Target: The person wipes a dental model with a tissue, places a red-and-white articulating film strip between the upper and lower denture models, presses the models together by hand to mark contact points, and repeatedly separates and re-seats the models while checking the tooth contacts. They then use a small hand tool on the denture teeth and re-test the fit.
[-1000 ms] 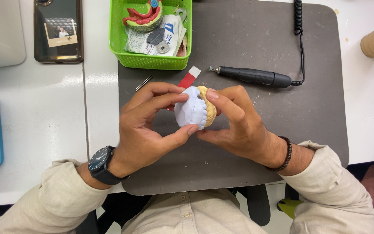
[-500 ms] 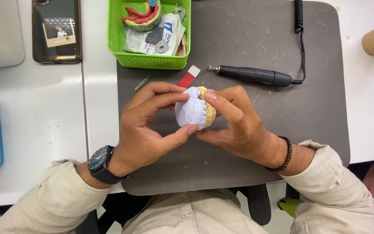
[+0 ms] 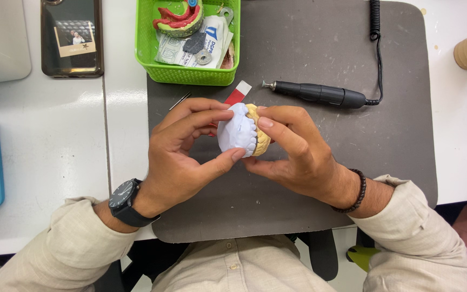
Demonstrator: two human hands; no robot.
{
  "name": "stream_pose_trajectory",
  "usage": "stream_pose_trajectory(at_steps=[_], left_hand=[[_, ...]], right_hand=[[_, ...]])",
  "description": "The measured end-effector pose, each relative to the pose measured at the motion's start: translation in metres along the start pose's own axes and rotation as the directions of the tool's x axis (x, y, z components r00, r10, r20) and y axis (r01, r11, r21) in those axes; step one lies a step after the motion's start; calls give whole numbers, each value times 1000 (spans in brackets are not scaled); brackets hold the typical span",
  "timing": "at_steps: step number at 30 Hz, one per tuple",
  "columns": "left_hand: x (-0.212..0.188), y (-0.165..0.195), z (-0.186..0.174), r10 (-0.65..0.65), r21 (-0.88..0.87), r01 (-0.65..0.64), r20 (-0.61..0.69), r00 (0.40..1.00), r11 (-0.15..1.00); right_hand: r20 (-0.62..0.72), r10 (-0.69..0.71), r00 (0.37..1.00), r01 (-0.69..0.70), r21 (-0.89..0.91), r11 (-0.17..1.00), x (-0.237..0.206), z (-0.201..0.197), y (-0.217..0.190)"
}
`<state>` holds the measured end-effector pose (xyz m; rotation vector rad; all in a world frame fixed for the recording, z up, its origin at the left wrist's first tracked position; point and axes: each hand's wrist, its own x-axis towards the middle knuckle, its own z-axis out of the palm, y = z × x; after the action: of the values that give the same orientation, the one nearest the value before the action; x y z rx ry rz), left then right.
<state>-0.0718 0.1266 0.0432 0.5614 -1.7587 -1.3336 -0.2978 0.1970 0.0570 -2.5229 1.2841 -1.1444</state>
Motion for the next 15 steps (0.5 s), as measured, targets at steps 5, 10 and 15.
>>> stream_pose_trajectory(at_steps=[5,10,15], left_hand=[[-1,2,1,37,52,-37,-12,999,998],[-1,4,2,23,90,-22,-17,1000,996],[0,4,0,76,112,-74,-9,997,991]], right_hand=[[0,23,1000,-23,5,1000,-3,0,-2],[5,34,999,-34,-11,999,-3,1,-2],[13,53,999,-53,-19,998,-3,0,-4]])
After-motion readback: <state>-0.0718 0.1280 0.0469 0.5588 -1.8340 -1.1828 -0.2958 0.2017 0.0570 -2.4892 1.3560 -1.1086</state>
